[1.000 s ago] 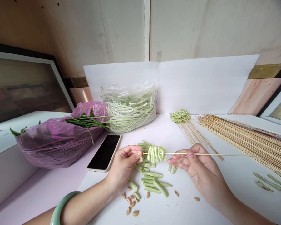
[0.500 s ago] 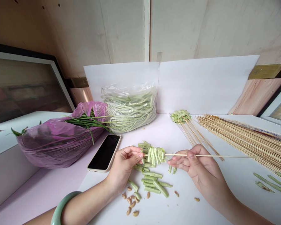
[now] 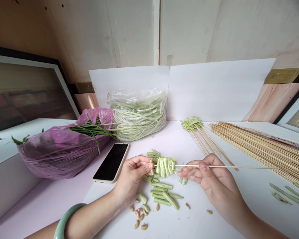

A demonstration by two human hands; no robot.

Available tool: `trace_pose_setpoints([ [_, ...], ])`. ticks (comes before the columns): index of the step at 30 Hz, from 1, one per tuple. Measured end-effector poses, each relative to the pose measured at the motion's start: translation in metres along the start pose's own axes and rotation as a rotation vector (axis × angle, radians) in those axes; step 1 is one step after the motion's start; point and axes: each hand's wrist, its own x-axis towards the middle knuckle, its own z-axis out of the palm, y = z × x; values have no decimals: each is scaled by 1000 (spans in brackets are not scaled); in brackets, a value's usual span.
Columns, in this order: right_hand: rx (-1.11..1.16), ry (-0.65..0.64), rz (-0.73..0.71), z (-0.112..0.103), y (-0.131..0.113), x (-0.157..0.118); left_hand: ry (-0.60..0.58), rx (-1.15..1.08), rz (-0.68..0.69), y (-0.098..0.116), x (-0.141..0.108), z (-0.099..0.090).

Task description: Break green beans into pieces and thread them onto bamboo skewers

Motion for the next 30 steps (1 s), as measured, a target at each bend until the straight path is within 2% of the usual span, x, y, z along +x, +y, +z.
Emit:
trace_pose_setpoints([
  [9, 5, 8, 61, 5, 0, -4, -37, 8, -48, -1, -2, 1],
  [16, 27, 64, 113, 13, -4, -7, -39, 12, -54, -4, -3, 1],
  [23, 33, 15, 136, 6, -6, 0, -72, -5, -75, -1, -3, 3],
  [30, 89, 52, 206, 6, -6, 4, -136, -20, -101, -3, -5, 4],
])
